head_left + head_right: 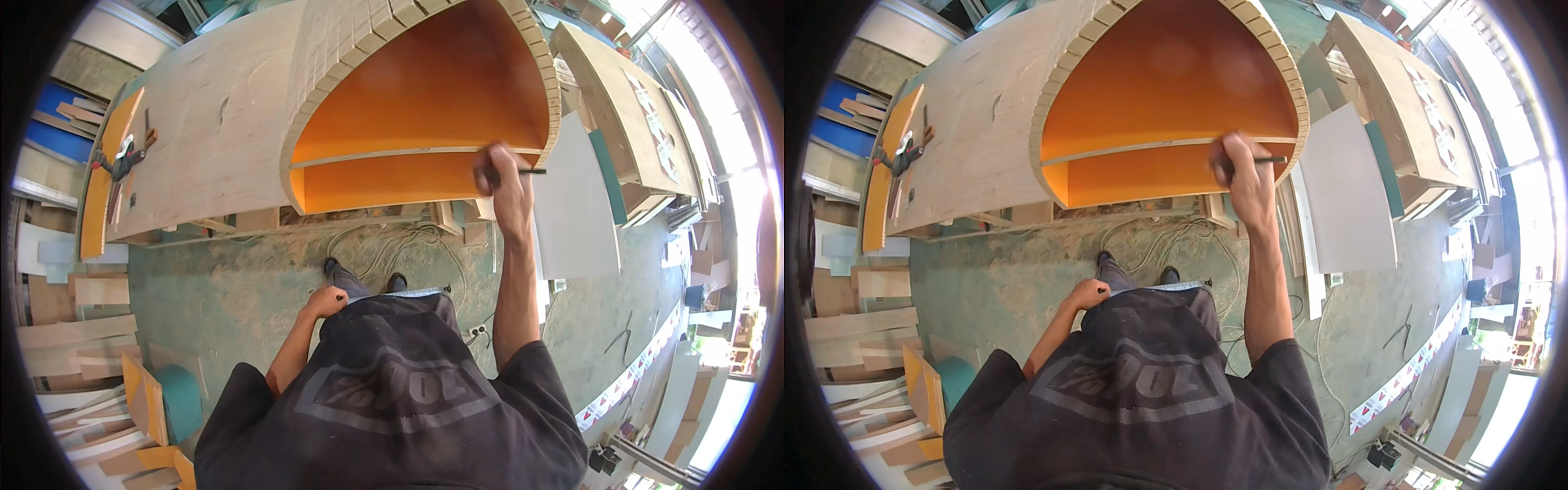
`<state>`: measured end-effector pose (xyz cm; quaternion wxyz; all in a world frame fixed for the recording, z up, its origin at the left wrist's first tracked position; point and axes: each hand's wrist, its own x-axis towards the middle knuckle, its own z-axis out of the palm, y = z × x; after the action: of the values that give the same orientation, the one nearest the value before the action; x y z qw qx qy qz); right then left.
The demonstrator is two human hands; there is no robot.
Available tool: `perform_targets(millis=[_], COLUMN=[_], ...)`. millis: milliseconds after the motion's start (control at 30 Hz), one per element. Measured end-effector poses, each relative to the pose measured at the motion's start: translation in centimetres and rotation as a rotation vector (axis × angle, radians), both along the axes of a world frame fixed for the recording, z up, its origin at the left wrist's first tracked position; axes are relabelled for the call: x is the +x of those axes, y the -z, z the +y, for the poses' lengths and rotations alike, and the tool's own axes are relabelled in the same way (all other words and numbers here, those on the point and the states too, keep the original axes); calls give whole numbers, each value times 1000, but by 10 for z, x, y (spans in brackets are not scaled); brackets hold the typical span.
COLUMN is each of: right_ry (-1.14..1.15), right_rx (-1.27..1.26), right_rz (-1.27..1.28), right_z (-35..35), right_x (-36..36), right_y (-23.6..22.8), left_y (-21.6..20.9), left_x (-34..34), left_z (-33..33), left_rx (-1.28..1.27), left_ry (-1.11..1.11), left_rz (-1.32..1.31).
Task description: The person measures the interior dimensions of a curved wooden shelf with a tape measure and pencil, then moves around a workshop to handle yellow wooden panels and other furniture components.
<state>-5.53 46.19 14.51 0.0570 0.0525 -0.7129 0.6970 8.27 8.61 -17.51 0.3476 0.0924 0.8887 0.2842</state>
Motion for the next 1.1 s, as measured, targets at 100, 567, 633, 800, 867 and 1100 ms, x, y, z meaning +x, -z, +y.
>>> perform_targets(millis=[100,567,633,800,867,1100], right_ry=[31,-133,-136,-147,-161,-151], right_rx=[136,169,196,361,387,276], right_rz=[115,69,89,206,205,176], right_z=[-24,-37,-37,-38,-36,-35], right_x=[-44,-92,-93,-93,-92,-92], right_y=[-9,6,8,8,7,6], left_y=[2,17,17,13,12,13], left_x=[0,22,20,15,14,12], left_z=[-2,-36,-35,-32,-31,-32], left_rx=[-21,2,4,-36,-43,-31], left_ry=[-52,-277,-241,-204,-208,-181], left_rz=[-26,-150,-102,-107,-127,-86])
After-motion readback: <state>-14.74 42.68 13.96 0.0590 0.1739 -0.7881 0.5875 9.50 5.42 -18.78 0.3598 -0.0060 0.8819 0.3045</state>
